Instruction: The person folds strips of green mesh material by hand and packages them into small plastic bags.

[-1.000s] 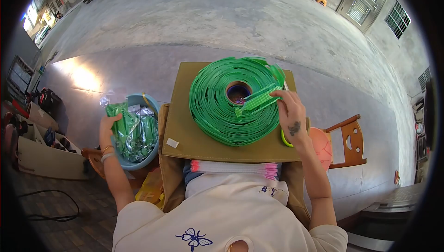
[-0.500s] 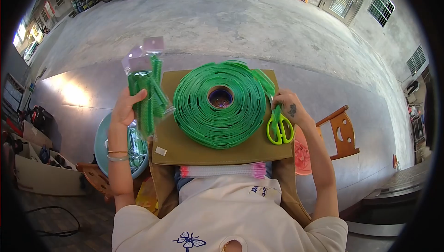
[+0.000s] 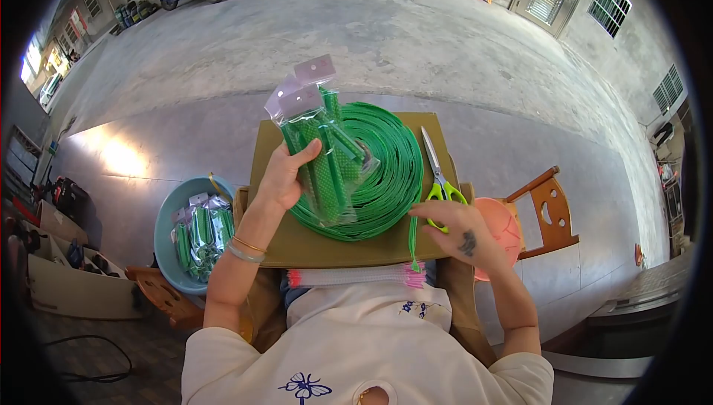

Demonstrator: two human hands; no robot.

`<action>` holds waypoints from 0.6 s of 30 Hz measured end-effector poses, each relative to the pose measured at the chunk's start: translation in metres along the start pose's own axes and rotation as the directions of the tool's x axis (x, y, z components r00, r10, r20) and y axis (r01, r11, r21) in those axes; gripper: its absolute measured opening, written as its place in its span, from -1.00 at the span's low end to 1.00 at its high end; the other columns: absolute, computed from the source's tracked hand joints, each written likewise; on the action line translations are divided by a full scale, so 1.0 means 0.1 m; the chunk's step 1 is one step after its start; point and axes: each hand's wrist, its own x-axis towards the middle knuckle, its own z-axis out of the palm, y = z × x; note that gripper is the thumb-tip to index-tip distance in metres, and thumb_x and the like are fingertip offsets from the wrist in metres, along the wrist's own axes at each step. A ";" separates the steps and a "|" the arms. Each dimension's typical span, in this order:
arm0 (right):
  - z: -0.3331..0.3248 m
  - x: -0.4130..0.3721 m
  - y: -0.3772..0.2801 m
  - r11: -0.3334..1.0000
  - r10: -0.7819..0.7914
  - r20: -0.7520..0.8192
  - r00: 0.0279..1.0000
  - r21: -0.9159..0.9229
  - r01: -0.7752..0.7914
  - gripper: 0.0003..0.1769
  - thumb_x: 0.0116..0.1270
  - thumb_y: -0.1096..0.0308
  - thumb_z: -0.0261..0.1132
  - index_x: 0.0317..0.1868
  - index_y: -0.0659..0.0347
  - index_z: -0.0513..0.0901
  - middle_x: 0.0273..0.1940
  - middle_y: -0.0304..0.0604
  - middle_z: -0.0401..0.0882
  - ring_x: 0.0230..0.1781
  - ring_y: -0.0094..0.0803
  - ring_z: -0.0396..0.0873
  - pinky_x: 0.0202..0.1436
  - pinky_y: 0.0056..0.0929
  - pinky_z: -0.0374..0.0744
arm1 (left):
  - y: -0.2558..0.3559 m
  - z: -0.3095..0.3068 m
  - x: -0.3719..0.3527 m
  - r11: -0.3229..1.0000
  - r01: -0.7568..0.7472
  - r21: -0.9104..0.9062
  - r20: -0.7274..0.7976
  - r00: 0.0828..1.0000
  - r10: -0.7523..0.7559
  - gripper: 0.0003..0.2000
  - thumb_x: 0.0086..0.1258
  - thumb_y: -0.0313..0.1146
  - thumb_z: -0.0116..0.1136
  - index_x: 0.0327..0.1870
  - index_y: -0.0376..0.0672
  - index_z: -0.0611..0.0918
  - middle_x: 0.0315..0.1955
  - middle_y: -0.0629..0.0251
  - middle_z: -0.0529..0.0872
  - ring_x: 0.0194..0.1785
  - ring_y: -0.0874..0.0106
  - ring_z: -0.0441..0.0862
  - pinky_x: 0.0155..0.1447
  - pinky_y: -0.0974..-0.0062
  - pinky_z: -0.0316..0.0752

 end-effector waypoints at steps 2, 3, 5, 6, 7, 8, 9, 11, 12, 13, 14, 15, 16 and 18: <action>-0.19 0.14 -0.09 0.966 0.038 -0.094 0.995 0.258 -0.013 -0.34 0.12 0.19 0.36 0.22 0.22 0.41 0.12 -0.07 0.49 0.22 -0.12 0.41 0.11 -0.41 0.50 | -0.08 0.15 -0.05 0.999 -0.039 -0.029 0.039 0.998 0.040 -0.63 0.23 -0.38 0.31 0.03 -0.19 0.49 -0.11 0.34 0.63 -0.04 0.45 0.57 0.05 0.42 0.51; -0.18 0.26 -0.07 0.927 0.001 -0.238 0.971 0.366 0.089 -0.24 0.10 0.09 0.38 0.27 0.23 0.34 0.14 -0.03 0.47 0.23 -0.13 0.41 0.13 -0.42 0.47 | -0.13 0.22 -0.07 0.997 -0.061 -0.047 0.058 0.996 0.063 -0.63 0.24 -0.38 0.30 0.04 -0.19 0.48 -0.10 0.34 0.63 -0.03 0.45 0.57 0.06 0.42 0.50; -0.10 0.51 -0.07 0.842 0.001 -0.356 0.934 0.504 0.191 -0.08 0.08 -0.05 0.40 0.34 0.26 0.24 0.18 0.05 0.42 0.23 -0.13 0.40 0.19 -0.43 0.42 | -0.23 0.36 -0.10 0.993 -0.096 -0.069 0.051 0.994 0.099 -0.64 0.26 -0.39 0.28 0.05 -0.20 0.47 -0.08 0.34 0.62 -0.03 0.44 0.57 0.08 0.43 0.48; -0.03 0.65 -0.08 0.813 0.019 -0.329 0.944 0.555 0.177 -0.03 0.06 -0.09 0.40 0.35 0.27 0.20 0.20 0.09 0.39 0.23 -0.12 0.39 0.22 -0.41 0.40 | -0.27 0.43 -0.11 0.990 -0.124 -0.071 0.055 0.990 0.128 -0.64 0.27 -0.39 0.27 0.05 -0.20 0.47 -0.07 0.33 0.62 -0.03 0.44 0.57 0.09 0.43 0.48; 0.02 0.77 -0.13 0.781 0.035 -0.300 0.953 0.604 0.161 0.02 0.05 -0.12 0.40 0.37 0.28 0.17 0.22 0.13 0.36 0.23 -0.11 0.38 0.24 -0.40 0.38 | -0.31 0.49 -0.12 0.986 -0.153 -0.072 0.057 0.986 0.157 -0.64 0.27 -0.40 0.26 0.06 -0.20 0.46 -0.06 0.32 0.61 -0.02 0.45 0.56 0.09 0.43 0.48; 0.05 0.84 -0.23 0.833 0.036 -0.265 0.963 0.541 0.118 0.00 0.03 -0.09 0.42 0.35 0.30 0.19 0.18 0.15 0.39 0.20 -0.10 0.41 0.21 -0.38 0.40 | -0.36 0.54 -0.14 0.981 -0.185 -0.063 0.061 0.980 0.189 -0.62 0.33 -0.31 0.21 0.11 -0.20 0.42 -0.03 0.31 0.59 -0.01 0.47 0.56 0.08 0.44 0.48; 0.08 0.90 -0.34 0.878 0.043 -0.230 0.972 0.472 0.073 -0.02 0.02 -0.06 0.43 0.33 0.31 0.22 0.15 0.16 0.42 0.17 -0.10 0.43 0.18 -0.36 0.41 | -0.38 0.57 -0.15 0.978 -0.183 -0.097 0.041 0.981 0.188 -0.60 0.35 -0.27 0.18 0.14 -0.19 0.40 -0.02 0.32 0.58 0.00 0.48 0.56 0.07 0.44 0.48; 0.14 0.98 -0.42 0.910 0.087 -0.173 0.981 0.415 -0.007 -0.05 -0.03 0.00 0.47 0.27 0.35 0.27 0.06 0.18 0.48 0.11 -0.09 0.48 0.12 -0.33 0.44 | -0.43 0.61 -0.18 0.971 -0.166 -0.170 0.003 0.986 0.170 -0.58 0.39 -0.19 0.12 0.18 -0.16 0.36 0.00 0.35 0.56 0.00 0.49 0.56 0.06 0.45 0.48; 0.18 1.04 -0.40 0.901 0.119 -0.152 0.981 0.431 -0.042 -0.07 -0.06 0.03 0.48 0.24 0.36 0.29 0.01 0.17 0.51 0.07 -0.08 0.51 0.08 -0.32 0.45 | -0.43 0.64 -0.21 0.983 -0.169 -0.068 -0.035 0.985 0.167 -0.51 0.45 0.00 -0.06 0.25 -0.11 0.28 0.08 0.37 0.49 0.10 0.49 0.47 0.15 0.43 0.37; 0.23 1.09 -0.36 0.893 0.149 -0.132 0.980 0.445 -0.076 -0.08 -0.09 0.06 0.50 0.21 0.38 0.31 -0.04 0.16 0.54 0.03 -0.07 0.53 0.05 -0.31 0.46 | -0.46 0.61 -0.20 0.977 -0.210 -0.042 -0.020 0.978 0.209 -0.49 0.46 0.05 -0.13 0.27 -0.10 0.26 0.11 0.36 0.46 0.14 0.48 0.43 0.19 0.40 0.31; 0.31 1.11 -0.24 0.915 0.028 -0.292 0.956 0.392 0.093 -0.28 -0.06 0.19 0.48 0.07 0.33 0.38 -0.18 0.11 0.60 -0.15 -0.03 0.59 -0.14 -0.24 0.48 | -0.49 0.55 -0.16 0.967 -0.254 -0.018 -0.006 0.967 0.254 -0.46 0.46 0.10 -0.20 0.28 -0.10 0.24 0.13 0.35 0.44 0.18 0.46 0.38 0.23 0.37 0.25; 0.25 1.09 -0.23 0.969 0.021 -0.293 0.956 0.241 0.053 -0.34 -0.03 0.20 0.46 0.04 0.30 0.38 -0.20 0.08 0.60 -0.18 -0.01 0.58 -0.18 -0.21 0.48 | -0.51 0.48 -0.14 0.955 -0.298 0.005 0.007 0.955 0.298 -0.43 0.47 0.15 -0.27 0.30 -0.09 0.22 0.16 0.34 0.41 0.23 0.45 0.34 0.27 0.34 0.19; 0.17 1.05 -0.25 0.996 0.013 -0.291 0.956 0.086 0.013 -0.39 0.00 0.22 0.45 0.01 0.28 0.39 -0.21 0.06 0.61 -0.21 0.00 0.58 -0.22 -0.18 0.47 | -0.49 0.39 -0.13 0.931 -0.359 0.060 -0.095 0.927 0.364 -0.38 0.45 0.21 -0.32 0.31 -0.09 0.20 0.17 0.31 0.40 0.25 0.44 0.30 0.29 0.36 0.12; 0.02 0.98 -0.29 0.981 -0.061 -0.296 0.953 -0.195 0.003 -0.56 0.08 0.28 0.38 -0.09 0.20 0.41 -0.29 -0.03 0.61 -0.31 -0.01 0.57 -0.33 -0.10 0.45 | -0.33 0.13 -0.09 0.872 -0.471 0.137 -0.244 0.837 0.490 -0.32 0.42 0.27 -0.34 0.34 -0.10 0.17 0.20 0.25 0.37 0.28 0.41 0.25 0.28 0.38 0.09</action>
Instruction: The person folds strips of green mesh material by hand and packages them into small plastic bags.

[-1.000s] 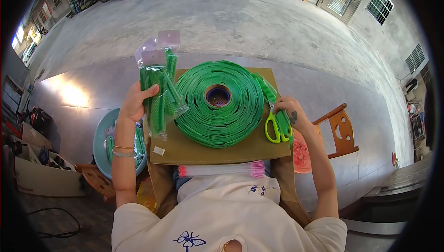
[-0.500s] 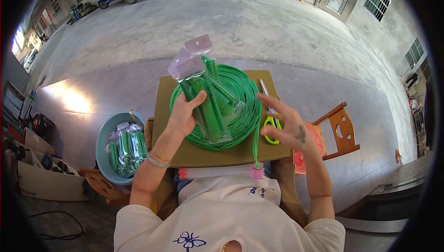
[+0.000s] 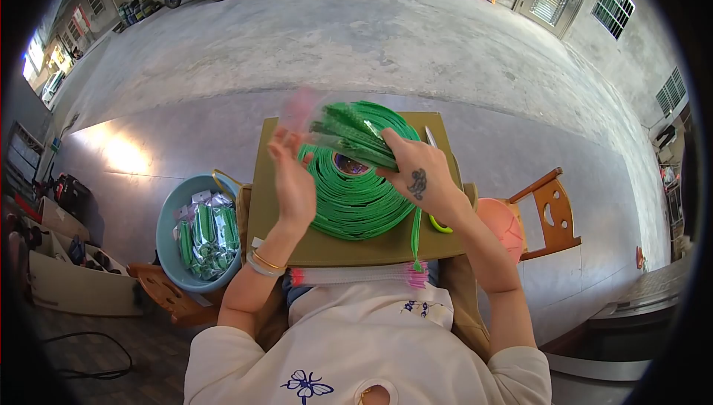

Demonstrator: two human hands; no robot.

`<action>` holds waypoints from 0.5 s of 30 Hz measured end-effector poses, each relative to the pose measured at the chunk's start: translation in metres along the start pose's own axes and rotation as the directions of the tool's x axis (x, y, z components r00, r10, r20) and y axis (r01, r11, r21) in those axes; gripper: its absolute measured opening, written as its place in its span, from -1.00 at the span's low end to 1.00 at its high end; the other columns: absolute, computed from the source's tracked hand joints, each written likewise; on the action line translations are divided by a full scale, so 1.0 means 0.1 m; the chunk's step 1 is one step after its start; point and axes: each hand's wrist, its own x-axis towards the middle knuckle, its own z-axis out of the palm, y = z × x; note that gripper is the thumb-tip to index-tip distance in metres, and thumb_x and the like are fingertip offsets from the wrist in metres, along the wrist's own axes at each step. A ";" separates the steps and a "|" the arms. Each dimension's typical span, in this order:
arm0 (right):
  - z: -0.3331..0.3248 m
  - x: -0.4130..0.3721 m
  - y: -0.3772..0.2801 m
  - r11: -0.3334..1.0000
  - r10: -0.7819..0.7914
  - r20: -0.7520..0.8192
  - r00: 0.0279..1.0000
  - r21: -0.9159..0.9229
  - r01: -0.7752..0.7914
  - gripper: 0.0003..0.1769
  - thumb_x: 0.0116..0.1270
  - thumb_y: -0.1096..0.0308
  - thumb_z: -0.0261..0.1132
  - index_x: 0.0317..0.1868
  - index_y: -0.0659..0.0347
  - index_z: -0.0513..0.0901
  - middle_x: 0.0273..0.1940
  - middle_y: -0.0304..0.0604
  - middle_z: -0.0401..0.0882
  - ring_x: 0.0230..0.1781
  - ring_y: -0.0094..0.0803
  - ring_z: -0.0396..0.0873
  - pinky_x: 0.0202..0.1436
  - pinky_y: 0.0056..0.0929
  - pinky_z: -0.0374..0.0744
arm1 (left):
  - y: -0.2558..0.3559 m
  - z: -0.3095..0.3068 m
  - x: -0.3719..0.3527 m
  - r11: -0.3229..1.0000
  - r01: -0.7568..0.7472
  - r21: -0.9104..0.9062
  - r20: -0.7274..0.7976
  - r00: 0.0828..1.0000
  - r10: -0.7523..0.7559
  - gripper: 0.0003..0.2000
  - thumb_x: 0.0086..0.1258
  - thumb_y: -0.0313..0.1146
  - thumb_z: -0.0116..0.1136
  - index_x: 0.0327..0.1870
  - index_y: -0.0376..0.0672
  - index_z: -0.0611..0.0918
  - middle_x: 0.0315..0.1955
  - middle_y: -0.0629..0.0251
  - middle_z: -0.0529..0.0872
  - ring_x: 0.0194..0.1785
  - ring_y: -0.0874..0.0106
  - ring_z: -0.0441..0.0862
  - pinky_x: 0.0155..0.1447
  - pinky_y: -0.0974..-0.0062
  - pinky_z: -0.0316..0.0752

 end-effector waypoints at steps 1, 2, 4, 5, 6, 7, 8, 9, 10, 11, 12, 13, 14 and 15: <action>0.02 0.00 0.03 0.996 -0.051 0.030 0.998 -0.066 0.053 -0.54 0.06 0.25 0.39 -0.08 0.19 0.41 -0.30 -0.04 0.60 -0.31 -0.02 0.57 -0.32 -0.12 0.46 | 0.06 -0.12 0.07 0.998 -0.065 0.004 -0.061 0.996 0.065 -0.31 0.41 0.27 -0.32 0.35 -0.11 0.17 0.23 0.21 0.35 0.30 0.40 0.25 0.25 0.40 0.12; 0.07 -0.01 0.07 0.986 -0.100 0.064 0.993 -0.130 0.107 -0.53 0.05 0.23 0.41 -0.08 0.18 0.41 -0.31 -0.05 0.59 -0.31 -0.04 0.58 -0.32 -0.13 0.48 | 0.10 -0.19 0.07 0.998 -0.038 0.047 -0.070 0.997 0.041 -0.31 0.42 0.26 -0.33 0.34 -0.12 0.18 0.23 0.18 0.36 0.31 0.38 0.24 0.25 0.39 0.15; 0.19 -0.02 0.14 0.970 -0.127 0.124 0.984 -0.193 0.150 -0.48 0.01 0.18 0.43 -0.07 0.16 0.41 -0.31 -0.08 0.59 -0.28 -0.06 0.58 -0.30 -0.16 0.50 | 0.18 -0.24 0.07 0.992 0.003 0.127 -0.085 0.996 0.008 -0.33 0.44 0.24 -0.36 0.34 -0.15 0.20 0.23 0.12 0.39 0.32 0.35 0.24 0.24 0.38 0.19; 0.28 -0.03 0.15 0.972 -0.108 0.151 0.983 -0.192 0.136 -0.45 -0.02 0.15 0.45 -0.06 0.15 0.42 -0.30 -0.10 0.58 -0.26 -0.08 0.58 -0.29 -0.17 0.51 | 0.13 -0.29 0.05 0.989 0.027 0.147 -0.041 0.999 -0.021 -0.33 0.45 0.23 -0.37 0.33 -0.16 0.21 0.21 0.09 0.41 0.31 0.34 0.26 0.24 0.37 0.22; 0.33 -0.04 0.15 0.973 -0.091 0.179 0.980 -0.192 0.126 -0.41 -0.04 0.12 0.46 -0.05 0.13 0.42 -0.29 -0.11 0.58 -0.24 -0.09 0.58 -0.28 -0.18 0.52 | 0.07 -0.33 0.02 0.985 0.048 0.167 0.000 0.999 -0.049 -0.34 0.46 0.22 -0.38 0.32 -0.17 0.23 0.19 0.05 0.44 0.30 0.32 0.28 0.24 0.36 0.25; 0.32 -0.06 0.16 0.973 -0.094 0.140 0.986 -0.197 0.121 -0.40 -0.07 0.10 0.47 -0.07 0.14 0.42 -0.29 -0.12 0.57 -0.23 -0.11 0.58 -0.29 -0.19 0.52 | 0.02 -0.36 0.01 0.980 0.068 0.188 0.039 0.996 -0.077 -0.35 0.46 0.21 -0.39 0.31 -0.19 0.25 0.17 0.02 0.46 0.29 0.31 0.31 0.24 0.34 0.27; 0.29 -0.10 0.18 0.973 -0.096 0.103 0.990 -0.199 0.115 -0.39 -0.09 0.09 0.49 -0.08 0.15 0.42 -0.30 -0.13 0.56 -0.22 -0.13 0.58 -0.30 -0.20 0.53 | -0.02 -0.40 0.02 0.978 0.065 0.196 0.045 0.996 -0.075 -0.35 0.47 0.20 -0.40 0.29 -0.21 0.26 0.14 0.01 0.49 0.26 0.30 0.34 0.24 0.34 0.28; 0.27 -0.14 0.22 0.973 -0.097 0.067 0.993 -0.202 0.108 -0.37 -0.12 0.08 0.50 -0.10 0.16 0.42 -0.31 -0.14 0.55 -0.20 -0.15 0.58 -0.31 -0.21 0.54 | -0.03 -0.39 0.01 0.977 0.064 0.203 0.051 0.996 -0.076 -0.36 0.48 0.19 -0.40 0.28 -0.22 0.28 0.10 0.00 0.52 0.23 0.30 0.37 0.25 0.34 0.29; 0.26 -0.19 0.27 0.981 -0.081 0.074 0.994 -0.170 0.092 -0.35 -0.13 0.08 0.51 -0.07 0.16 0.42 -0.27 -0.13 0.53 -0.16 -0.15 0.57 -0.27 -0.21 0.54 | -0.06 -0.38 0.00 0.976 0.065 0.210 0.057 0.995 -0.078 -0.36 0.48 0.17 -0.41 0.26 -0.24 0.29 0.06 -0.01 0.54 0.20 0.29 0.41 0.25 0.33 0.31; 0.26 -0.24 0.32 0.988 -0.063 0.081 0.995 -0.139 0.073 -0.33 -0.14 0.08 0.51 -0.05 0.16 0.42 -0.23 -0.12 0.52 -0.12 -0.15 0.55 -0.23 -0.21 0.55 | -0.08 -0.36 -0.01 0.976 0.058 0.209 0.064 0.995 -0.073 -0.37 0.49 0.17 -0.41 0.25 -0.25 0.30 0.05 -0.01 0.55 0.19 0.30 0.42 0.25 0.33 0.32; 0.26 -0.27 0.36 0.993 -0.045 0.086 0.995 -0.107 0.054 -0.31 -0.15 0.09 0.52 -0.03 0.15 0.42 -0.19 -0.11 0.51 -0.08 -0.15 0.53 -0.20 -0.21 0.55 | -0.09 -0.34 -0.01 0.977 0.050 0.208 0.071 0.995 -0.067 -0.37 0.49 0.17 -0.41 0.24 -0.26 0.31 0.04 -0.01 0.56 0.17 0.31 0.44 0.24 0.33 0.32; 0.29 -0.29 0.39 0.998 -0.037 0.070 0.997 -0.054 0.041 -0.29 -0.16 0.09 0.53 -0.01 0.15 0.41 -0.15 -0.10 0.49 -0.06 -0.13 0.52 -0.16 -0.21 0.55 | -0.10 -0.32 -0.02 0.978 0.038 0.207 0.078 0.995 -0.056 -0.37 0.49 0.16 -0.40 0.23 -0.27 0.31 0.03 -0.01 0.56 0.15 0.32 0.45 0.23 0.34 0.33; 0.33 -0.29 0.43 0.999 -0.032 0.053 0.998 0.001 0.032 -0.27 -0.18 0.10 0.54 0.01 0.15 0.41 -0.12 -0.09 0.48 -0.04 -0.11 0.51 -0.13 -0.20 0.54 | -0.12 -0.29 -0.03 0.981 0.038 0.188 0.075 0.996 -0.053 -0.37 0.49 0.17 -0.40 0.22 -0.27 0.32 0.02 0.00 0.57 0.15 0.34 0.45 0.22 0.35 0.35; 0.35 -0.29 0.44 0.998 -0.026 0.036 0.999 0.057 0.024 -0.25 -0.19 0.11 0.54 0.02 0.15 0.41 -0.09 -0.08 0.46 -0.03 -0.09 0.50 -0.10 -0.20 0.54 | -0.14 -0.26 -0.05 0.985 0.036 0.171 0.073 0.996 -0.049 -0.37 0.49 0.17 -0.40 0.21 -0.28 0.32 0.01 0.01 0.57 0.14 0.35 0.46 0.21 0.36 0.36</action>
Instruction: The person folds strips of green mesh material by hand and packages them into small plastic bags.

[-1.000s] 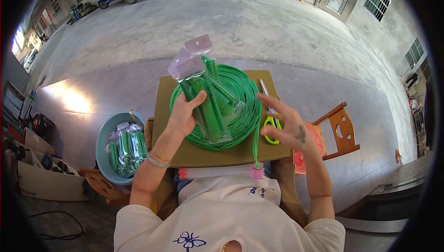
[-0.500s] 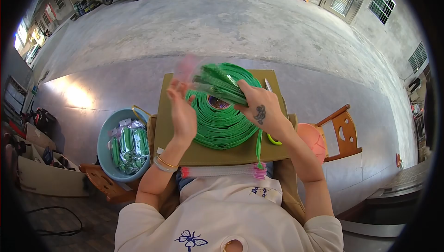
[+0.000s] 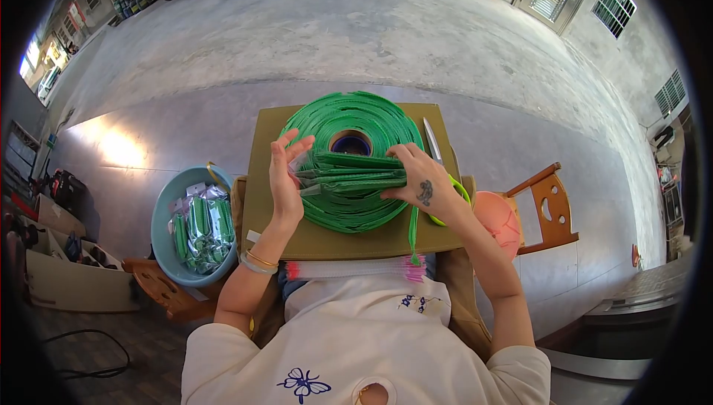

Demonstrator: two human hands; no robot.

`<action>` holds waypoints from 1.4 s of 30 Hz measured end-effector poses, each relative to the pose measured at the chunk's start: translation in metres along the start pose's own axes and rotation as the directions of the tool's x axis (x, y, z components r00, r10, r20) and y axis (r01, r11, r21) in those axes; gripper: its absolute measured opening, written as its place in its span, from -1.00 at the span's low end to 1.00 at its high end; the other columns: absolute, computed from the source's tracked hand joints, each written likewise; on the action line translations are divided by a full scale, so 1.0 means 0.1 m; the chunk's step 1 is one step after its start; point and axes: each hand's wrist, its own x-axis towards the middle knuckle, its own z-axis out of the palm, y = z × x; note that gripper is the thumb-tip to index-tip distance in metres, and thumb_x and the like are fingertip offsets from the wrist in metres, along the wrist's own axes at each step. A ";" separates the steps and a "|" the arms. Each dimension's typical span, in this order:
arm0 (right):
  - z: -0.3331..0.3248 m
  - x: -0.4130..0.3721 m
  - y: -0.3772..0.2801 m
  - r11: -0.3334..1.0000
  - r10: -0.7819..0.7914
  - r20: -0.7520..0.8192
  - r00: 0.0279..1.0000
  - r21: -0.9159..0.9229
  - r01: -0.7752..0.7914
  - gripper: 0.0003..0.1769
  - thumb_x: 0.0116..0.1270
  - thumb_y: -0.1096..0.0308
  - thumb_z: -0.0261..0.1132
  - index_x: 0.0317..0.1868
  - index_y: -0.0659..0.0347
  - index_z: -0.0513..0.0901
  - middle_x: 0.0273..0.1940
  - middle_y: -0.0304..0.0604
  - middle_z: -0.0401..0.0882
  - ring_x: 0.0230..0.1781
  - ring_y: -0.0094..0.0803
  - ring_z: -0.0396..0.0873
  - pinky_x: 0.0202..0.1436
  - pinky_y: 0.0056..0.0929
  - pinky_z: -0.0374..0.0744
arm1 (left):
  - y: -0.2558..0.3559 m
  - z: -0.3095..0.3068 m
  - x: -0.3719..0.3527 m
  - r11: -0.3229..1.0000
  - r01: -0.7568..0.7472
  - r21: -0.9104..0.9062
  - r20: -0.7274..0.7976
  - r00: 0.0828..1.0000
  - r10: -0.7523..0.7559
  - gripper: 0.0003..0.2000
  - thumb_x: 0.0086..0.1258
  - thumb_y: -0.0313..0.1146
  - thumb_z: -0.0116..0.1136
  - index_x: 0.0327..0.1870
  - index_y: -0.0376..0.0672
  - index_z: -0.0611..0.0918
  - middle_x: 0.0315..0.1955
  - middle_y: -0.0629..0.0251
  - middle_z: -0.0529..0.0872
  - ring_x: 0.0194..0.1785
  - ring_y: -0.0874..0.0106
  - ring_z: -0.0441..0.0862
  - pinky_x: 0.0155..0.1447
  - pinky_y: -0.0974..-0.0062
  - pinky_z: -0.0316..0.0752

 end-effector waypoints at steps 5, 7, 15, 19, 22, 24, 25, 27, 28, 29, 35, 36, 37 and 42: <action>-0.04 0.04 -0.13 0.987 0.008 -0.025 1.000 0.162 -0.004 -0.19 -0.20 0.21 0.56 0.10 0.14 0.38 0.00 -0.06 0.39 -0.03 -0.05 0.48 -0.05 -0.20 0.51 | -0.01 -0.02 0.03 1.000 -0.003 0.013 0.023 1.000 0.003 -0.37 0.48 0.19 -0.41 0.19 -0.27 0.34 -0.02 0.03 0.59 0.10 0.39 0.49 0.16 0.40 0.42; -0.06 0.03 -0.14 0.976 0.006 -0.064 0.998 0.217 0.008 -0.18 -0.19 0.25 0.55 0.13 0.14 0.37 0.02 -0.05 0.37 0.00 -0.06 0.46 0.01 -0.22 0.48 | 0.01 -0.12 0.07 0.997 -0.017 0.072 0.030 0.999 0.015 -0.36 0.47 0.20 -0.42 0.18 -0.25 0.34 -0.02 0.04 0.59 0.08 0.39 0.50 0.13 0.41 0.45; 0.04 0.05 -0.08 0.972 -0.026 -0.167 0.986 0.226 0.064 -0.25 -0.16 0.24 0.54 0.09 0.13 0.43 -0.06 -0.08 0.40 -0.04 -0.10 0.45 -0.04 -0.25 0.49 | 0.07 0.01 -0.01 0.984 0.159 -0.080 0.113 0.982 -0.150 -0.34 0.44 0.25 -0.43 0.18 -0.21 0.35 -0.03 0.12 0.59 0.06 0.37 0.51 0.11 0.37 0.48; 0.03 0.04 -0.04 0.996 -0.041 -0.119 0.992 0.074 0.050 -0.43 -0.16 0.18 0.53 -0.11 0.17 0.53 -0.19 -0.16 0.45 -0.11 -0.18 0.49 -0.10 -0.30 0.50 | 0.20 -0.08 0.06 0.952 -0.078 0.295 0.122 0.992 0.044 -0.29 0.35 0.31 -0.22 0.21 -0.21 0.35 -0.04 0.13 0.60 0.12 0.34 0.47 0.11 0.34 0.44; 0.05 0.06 -0.02 0.995 -0.094 -0.131 0.987 0.004 0.095 -0.49 -0.17 0.13 0.52 -0.25 0.19 0.54 -0.25 -0.20 0.48 -0.13 -0.22 0.50 -0.16 -0.30 0.51 | 0.56 0.07 0.03 -0.027 -0.694 0.719 0.636 0.642 0.427 -0.25 0.21 0.22 0.09 0.23 -0.25 0.32 -0.06 0.06 0.58 0.13 0.25 0.46 0.02 0.27 0.45; 0.04 0.10 -0.03 0.987 -0.142 -0.104 0.984 -0.091 0.133 -0.49 -0.18 0.10 0.52 -0.29 0.20 0.51 -0.27 -0.19 0.49 -0.12 -0.23 0.50 -0.19 -0.28 0.51 | 0.56 0.24 0.03 -0.113 -0.779 0.616 0.764 0.558 0.324 -0.26 0.08 0.16 0.23 0.17 -0.22 0.39 -0.18 0.09 0.61 0.04 0.24 0.52 0.01 0.25 0.44; 0.03 0.12 -0.04 0.973 -0.183 -0.082 0.980 -0.159 0.169 -0.48 -0.19 0.09 0.52 -0.31 0.20 0.50 -0.29 -0.19 0.50 -0.13 -0.22 0.52 -0.20 -0.27 0.52 | 0.56 0.30 0.06 -0.152 -0.817 0.557 0.818 0.507 0.270 -0.26 0.01 0.13 0.30 0.13 -0.21 0.43 -0.23 0.11 0.63 0.00 0.23 0.55 0.00 0.23 0.44; 0.00 0.16 -0.08 0.927 -0.256 -0.041 0.966 -0.294 0.233 -0.48 -0.19 0.06 0.51 -0.33 0.21 0.48 -0.33 -0.19 0.53 -0.15 -0.21 0.54 -0.22 -0.26 0.52 | 0.42 0.29 0.19 -0.059 -0.810 0.584 0.802 0.587 -0.111 -0.37 -0.03 0.08 0.34 -0.02 -0.19 0.49 -0.35 0.20 0.64 -0.14 0.25 0.61 -0.09 0.25 0.46; 0.01 0.19 -0.11 0.932 -0.221 0.005 0.975 -0.292 0.213 -0.48 -0.18 0.06 0.51 -0.33 0.21 0.48 -0.34 -0.18 0.54 -0.18 -0.20 0.56 -0.23 -0.25 0.52 | 0.34 0.28 0.25 -0.016 -0.797 0.604 0.757 0.579 -0.303 -0.43 -0.04 0.05 0.37 -0.10 -0.17 0.53 -0.41 0.24 0.64 -0.21 0.26 0.64 -0.13 0.26 0.48; 0.03 0.22 -0.15 0.938 -0.182 0.053 0.982 -0.289 0.189 -0.48 -0.16 0.05 0.50 -0.33 0.21 0.48 -0.36 -0.18 0.55 -0.21 -0.19 0.58 -0.24 -0.25 0.52 | 0.29 0.27 0.29 -0.008 -0.799 0.601 0.768 0.580 -0.271 -0.49 -0.03 0.01 0.37 -0.17 -0.17 0.53 -0.44 0.27 0.64 -0.26 0.26 0.64 -0.19 0.26 0.48; 0.09 0.30 -0.06 0.934 -0.203 0.117 0.972 -0.276 0.228 -0.58 -0.02 0.08 0.42 -0.33 0.20 0.49 -0.38 -0.13 0.58 -0.33 -0.14 0.61 -0.35 -0.20 0.52 | 0.25 0.21 0.35 0.048 -0.837 0.546 0.831 0.534 -0.156 -0.65 0.03 -0.12 0.35 -0.37 -0.17 0.51 -0.52 0.25 0.62 -0.39 0.21 0.64 -0.38 0.28 0.48; 0.07 0.31 -0.06 0.932 -0.206 0.123 0.971 -0.278 0.233 -0.60 0.01 0.08 0.41 -0.33 0.19 0.49 -0.38 -0.13 0.58 -0.34 -0.14 0.60 -0.37 -0.19 0.51 | 0.28 0.22 0.38 0.051 -0.840 0.540 0.835 0.527 -0.155 -0.66 0.04 -0.12 0.35 -0.38 -0.17 0.52 -0.54 0.25 0.62 -0.39 0.21 0.64 -0.38 0.27 0.48; 0.03 0.34 -0.07 0.932 -0.214 0.111 0.971 -0.275 0.237 -0.61 0.02 0.09 0.40 -0.33 0.19 0.49 -0.38 -0.13 0.58 -0.34 -0.13 0.60 -0.37 -0.18 0.51 | 0.33 0.24 0.41 0.054 -0.843 0.535 0.839 0.522 -0.155 -0.67 0.04 -0.13 0.35 -0.38 -0.16 0.52 -0.55 0.25 0.62 -0.39 0.20 0.64 -0.37 0.27 0.48; -0.17 0.57 -0.15 0.921 -0.224 0.101 0.969 -0.304 0.245 -0.66 0.07 0.09 0.36 -0.35 0.17 0.51 -0.41 -0.13 0.58 -0.35 -0.10 0.58 -0.36 -0.18 0.50 | 0.52 0.34 0.64 0.035 -0.849 0.527 0.839 0.514 -0.179 -0.69 0.05 -0.13 0.35 -0.40 -0.15 0.55 -0.58 0.22 0.62 -0.39 0.19 0.64 -0.35 0.25 0.47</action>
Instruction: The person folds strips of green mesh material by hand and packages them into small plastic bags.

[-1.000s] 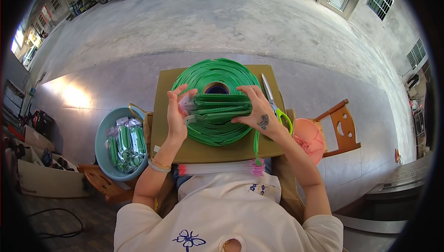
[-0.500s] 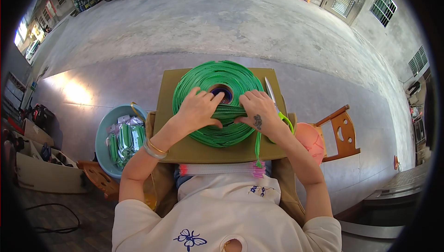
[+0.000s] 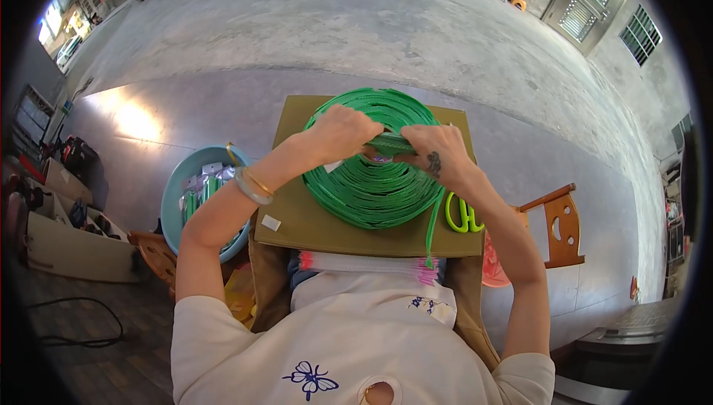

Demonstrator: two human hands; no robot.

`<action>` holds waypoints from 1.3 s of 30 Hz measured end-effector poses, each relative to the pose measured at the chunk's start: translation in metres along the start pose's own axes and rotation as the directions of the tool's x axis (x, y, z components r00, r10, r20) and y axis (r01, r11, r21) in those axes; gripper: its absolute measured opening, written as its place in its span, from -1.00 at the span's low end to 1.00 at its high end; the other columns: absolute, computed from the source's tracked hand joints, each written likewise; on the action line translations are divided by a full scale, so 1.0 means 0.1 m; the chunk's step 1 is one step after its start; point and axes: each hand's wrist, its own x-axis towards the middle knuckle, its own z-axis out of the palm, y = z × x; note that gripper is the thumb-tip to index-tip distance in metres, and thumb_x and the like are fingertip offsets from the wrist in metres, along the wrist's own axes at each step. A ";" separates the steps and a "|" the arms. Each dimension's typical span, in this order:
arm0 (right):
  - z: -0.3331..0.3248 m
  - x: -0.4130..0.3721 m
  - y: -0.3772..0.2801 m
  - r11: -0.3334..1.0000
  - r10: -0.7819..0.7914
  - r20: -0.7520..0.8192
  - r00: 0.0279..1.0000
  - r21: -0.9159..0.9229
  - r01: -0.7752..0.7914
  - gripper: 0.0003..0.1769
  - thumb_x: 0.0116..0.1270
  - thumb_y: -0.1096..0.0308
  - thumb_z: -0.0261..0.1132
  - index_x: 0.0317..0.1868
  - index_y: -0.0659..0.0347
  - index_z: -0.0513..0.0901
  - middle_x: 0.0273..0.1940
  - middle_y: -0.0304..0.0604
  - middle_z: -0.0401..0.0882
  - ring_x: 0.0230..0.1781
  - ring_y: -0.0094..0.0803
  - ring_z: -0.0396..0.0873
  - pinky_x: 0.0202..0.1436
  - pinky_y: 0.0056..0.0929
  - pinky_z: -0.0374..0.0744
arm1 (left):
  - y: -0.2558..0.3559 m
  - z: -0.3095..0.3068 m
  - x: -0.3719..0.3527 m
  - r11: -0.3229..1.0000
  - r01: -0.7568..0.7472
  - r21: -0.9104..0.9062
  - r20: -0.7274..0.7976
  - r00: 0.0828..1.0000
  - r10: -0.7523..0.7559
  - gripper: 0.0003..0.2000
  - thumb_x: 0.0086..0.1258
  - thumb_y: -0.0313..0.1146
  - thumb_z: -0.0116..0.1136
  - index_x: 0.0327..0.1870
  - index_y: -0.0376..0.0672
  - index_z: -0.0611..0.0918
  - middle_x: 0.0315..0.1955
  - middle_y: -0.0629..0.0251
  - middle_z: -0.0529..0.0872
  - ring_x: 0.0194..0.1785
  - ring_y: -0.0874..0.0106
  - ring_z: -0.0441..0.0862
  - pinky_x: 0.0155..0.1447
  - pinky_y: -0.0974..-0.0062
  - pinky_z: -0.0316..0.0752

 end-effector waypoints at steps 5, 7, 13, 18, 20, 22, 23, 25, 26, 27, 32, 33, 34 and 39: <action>0.16 0.11 -0.07 0.999 -0.007 0.030 1.000 -0.035 0.008 -0.52 -0.05 0.10 0.46 -0.27 0.23 0.47 -0.30 -0.13 0.59 -0.31 -0.12 0.61 -0.33 -0.18 0.53 | -0.18 0.27 0.05 1.000 -0.008 0.017 0.093 0.996 0.006 -0.65 0.08 -0.07 0.31 -0.32 -0.16 0.57 -0.57 0.18 0.64 -0.38 0.16 0.65 -0.31 0.22 0.49; 0.29 0.10 -0.12 0.998 0.041 0.062 0.997 -0.041 -0.038 -0.52 -0.02 0.09 0.44 -0.25 0.22 0.46 -0.31 -0.12 0.59 -0.30 -0.11 0.62 -0.32 -0.17 0.53 | -0.15 0.27 0.00 0.995 0.069 -0.065 0.134 0.989 -0.060 -0.56 0.09 -0.01 0.29 -0.15 -0.16 0.56 -0.48 0.12 0.65 -0.30 0.12 0.64 -0.24 0.20 0.49; 0.40 0.14 0.03 0.996 0.090 0.097 0.991 -0.012 -0.090 -0.55 0.04 0.07 0.39 -0.28 0.24 0.45 -0.36 -0.07 0.61 -0.32 -0.06 0.60 -0.32 -0.16 0.52 | -0.73 -0.21 -0.87 0.843 0.341 -0.415 -0.297 0.825 -0.480 -0.34 0.28 0.08 0.14 0.31 -0.14 0.34 0.15 -0.02 0.50 0.17 0.22 0.51 0.24 0.33 0.36; 0.38 0.18 0.05 0.993 0.115 0.114 0.987 -0.004 -0.115 -0.54 0.02 0.05 0.41 -0.29 0.23 0.47 -0.42 -0.01 0.60 -0.36 -0.02 0.60 -0.33 -0.14 0.50 | -1.89 0.58 -2.84 0.303 0.918 -0.255 -0.148 0.273 -0.951 -0.17 0.18 0.07 0.24 0.28 -0.45 0.25 0.10 -0.25 0.48 0.22 0.01 0.43 0.23 0.27 0.36; 0.37 0.18 0.05 0.993 0.114 0.111 0.987 0.005 -0.115 -0.53 0.01 0.04 0.41 -0.28 0.23 0.47 -0.43 0.00 0.60 -0.36 -0.02 0.60 -0.33 -0.14 0.50 | -2.22 1.34 -3.50 0.256 0.932 -0.255 -0.011 0.262 -0.965 -0.05 0.12 0.09 0.28 0.28 -0.57 0.16 0.10 -0.35 0.45 0.23 -0.06 0.41 0.25 0.25 0.34; 0.38 0.17 0.04 0.993 0.114 0.122 0.986 0.022 -0.117 -0.52 0.00 0.03 0.42 -0.29 0.23 0.47 -0.44 0.02 0.59 -0.34 0.00 0.59 -0.31 -0.12 0.49 | -2.00 1.53 -3.54 -0.009 0.974 -0.228 0.048 0.002 -0.999 -0.04 0.06 0.01 0.35 0.31 -0.53 0.14 0.08 -0.29 0.48 0.21 -0.02 0.44 0.24 0.25 0.37; 0.38 0.17 0.04 0.992 0.118 0.127 0.985 0.034 -0.124 -0.51 0.00 0.02 0.42 -0.29 0.24 0.46 -0.44 0.04 0.59 -0.32 0.02 0.58 -0.29 -0.11 0.48 | -1.87 1.60 -3.54 -0.144 0.968 -0.207 0.060 -0.134 -0.989 -0.05 0.04 -0.03 0.39 0.31 -0.51 0.15 0.07 -0.27 0.49 0.20 -0.01 0.46 0.23 0.26 0.38; 0.37 0.17 0.05 0.992 0.112 0.112 0.987 0.046 -0.118 -0.50 0.00 0.01 0.41 -0.30 0.25 0.46 -0.44 0.05 0.58 -0.31 0.03 0.57 -0.26 -0.10 0.47 | -1.71 1.70 -3.50 -0.398 0.904 -0.154 0.006 -0.402 -0.916 -0.10 -0.01 -0.11 0.44 0.27 -0.49 0.24 0.03 -0.23 0.54 0.17 0.02 0.50 0.21 0.27 0.41; 0.37 0.16 0.05 0.994 0.098 0.097 0.990 0.045 -0.103 -0.50 0.00 0.01 0.41 -0.29 0.25 0.46 -0.44 0.05 0.58 -0.31 0.03 0.57 -0.26 -0.10 0.47 | -1.65 1.71 -3.52 -0.348 0.927 -0.144 0.024 -0.348 -0.937 -0.17 -0.03 -0.14 0.46 0.21 -0.48 0.32 0.01 -0.20 0.56 0.14 0.03 0.52 0.18 0.25 0.43; 0.38 0.15 0.05 0.995 0.084 0.084 0.993 0.045 -0.088 -0.50 0.00 0.01 0.41 -0.29 0.24 0.46 -0.44 0.05 0.58 -0.30 0.03 0.57 -0.26 -0.10 0.47 | -1.57 1.69 -3.56 -0.297 0.946 -0.133 0.044 -0.294 -0.955 -0.23 -0.04 -0.17 0.47 0.15 -0.48 0.39 -0.02 -0.17 0.58 0.11 0.04 0.54 0.15 0.22 0.45; 0.38 0.17 0.04 0.994 0.105 0.108 0.989 0.000 -0.105 -0.50 0.01 0.00 0.41 -0.30 0.25 0.45 -0.45 -0.01 0.60 -0.36 -0.02 0.60 -0.33 -0.13 0.50 | -1.72 1.56 -3.67 -0.409 0.582 -0.703 0.094 -0.494 -0.864 -0.58 -0.02 -0.25 0.45 -0.29 -0.45 0.62 -0.32 -0.03 0.68 -0.24 0.21 0.69 -0.13 0.30 0.59; 0.39 0.17 0.04 0.995 0.104 0.105 0.989 0.000 -0.105 -0.50 0.01 0.00 0.41 -0.30 0.25 0.45 -0.45 -0.01 0.60 -0.36 -0.02 0.60 -0.33 -0.13 0.50 | -1.74 1.52 -3.73 -0.355 0.468 -0.809 0.164 -0.400 -0.902 -0.58 0.00 -0.21 0.44 -0.32 -0.46 0.63 -0.39 0.00 0.68 -0.35 0.26 0.68 -0.20 0.34 0.59; 0.39 0.17 0.03 0.994 0.107 0.106 0.989 0.000 -0.107 -0.50 0.01 0.01 0.41 -0.30 0.25 0.45 -0.45 -0.01 0.60 -0.36 -0.02 0.60 -0.33 -0.13 0.50 | -1.73 1.56 -3.71 -0.330 0.492 -0.806 0.182 -0.324 -0.928 -0.58 0.01 -0.20 0.43 -0.31 -0.45 0.63 -0.38 -0.01 0.68 -0.34 0.25 0.68 -0.19 0.31 0.59; 0.42 0.17 0.06 0.990 0.130 0.136 0.982 0.029 -0.135 -0.48 0.02 -0.01 0.39 -0.29 0.25 0.42 -0.39 0.01 0.58 -0.29 0.02 0.55 -0.28 -0.10 0.46 | -1.59 2.10 -3.17 -0.234 0.926 -0.295 0.076 -0.222 -0.972 -0.50 0.07 -0.23 0.38 -0.09 -0.47 0.54 -0.10 -0.07 0.57 -0.08 0.09 0.59 0.00 0.14 0.51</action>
